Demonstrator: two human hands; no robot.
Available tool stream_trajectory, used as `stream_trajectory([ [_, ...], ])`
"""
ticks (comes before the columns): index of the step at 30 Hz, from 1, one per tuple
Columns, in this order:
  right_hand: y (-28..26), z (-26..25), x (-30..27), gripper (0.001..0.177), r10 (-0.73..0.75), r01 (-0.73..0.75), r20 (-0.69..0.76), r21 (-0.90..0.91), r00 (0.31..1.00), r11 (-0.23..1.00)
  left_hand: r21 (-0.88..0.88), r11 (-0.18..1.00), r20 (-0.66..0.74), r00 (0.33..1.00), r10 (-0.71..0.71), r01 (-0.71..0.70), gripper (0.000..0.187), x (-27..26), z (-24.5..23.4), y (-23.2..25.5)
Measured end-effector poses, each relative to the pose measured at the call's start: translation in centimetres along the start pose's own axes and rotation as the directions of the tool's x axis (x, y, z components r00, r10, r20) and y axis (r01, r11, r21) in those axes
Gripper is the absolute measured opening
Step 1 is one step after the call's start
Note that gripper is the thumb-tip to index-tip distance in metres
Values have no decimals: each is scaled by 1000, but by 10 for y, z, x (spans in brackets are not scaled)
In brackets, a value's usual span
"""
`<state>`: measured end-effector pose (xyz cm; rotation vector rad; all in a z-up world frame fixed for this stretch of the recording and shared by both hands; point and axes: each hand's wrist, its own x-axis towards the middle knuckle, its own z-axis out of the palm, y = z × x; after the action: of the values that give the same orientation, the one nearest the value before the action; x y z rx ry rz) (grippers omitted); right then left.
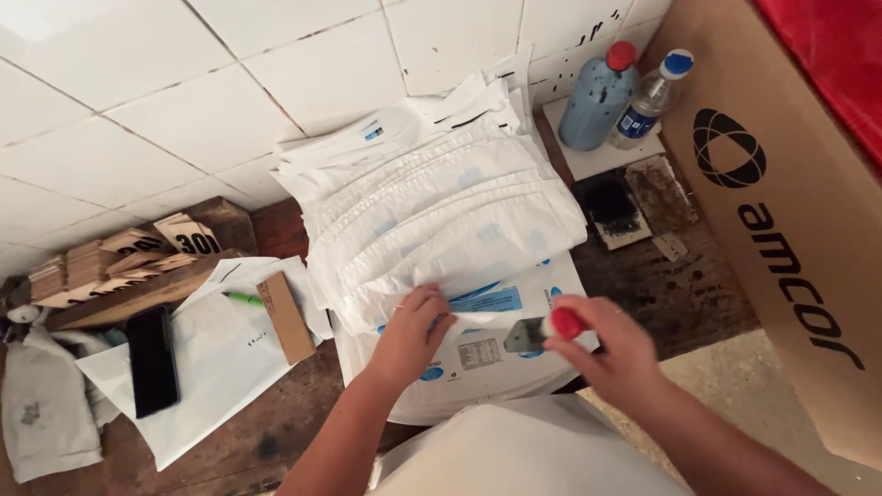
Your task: Manually stamping plastic bags for cheese packaging and then placing them into a box.
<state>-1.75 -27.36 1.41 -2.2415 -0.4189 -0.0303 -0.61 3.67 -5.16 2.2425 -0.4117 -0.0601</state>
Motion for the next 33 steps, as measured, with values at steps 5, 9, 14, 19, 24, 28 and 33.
stream_trajectory([
  [5,5,38,0,42,-306,296,-74,-125,949,947,-52,991,-30,992,-123,121,18,2,-7,10],
  [9,12,63,0,41,-318,296,-132,-160,939,942,-98,995,-120,993,-22,10,11,-5,-6,3],
  [14,14,38,15,42,103,-88,-43,271,994,959,-125,977,157,969,192,-173,38,-21,-14,41],
  [19,24,17,26,44,360,-255,-58,603,931,756,350,920,296,953,70,-176,51,-38,18,9],
  [24,8,-4,21,36,522,-239,-129,779,843,579,377,921,92,994,62,-92,13,-35,37,-17],
  [28,17,-16,1,32,511,-167,-199,795,836,584,277,958,42,997,61,-70,9,-30,28,-14],
  [33,8,-20,-36,40,277,-64,-252,623,927,779,-19,987,70,985,-160,162,13,-19,5,9],
])
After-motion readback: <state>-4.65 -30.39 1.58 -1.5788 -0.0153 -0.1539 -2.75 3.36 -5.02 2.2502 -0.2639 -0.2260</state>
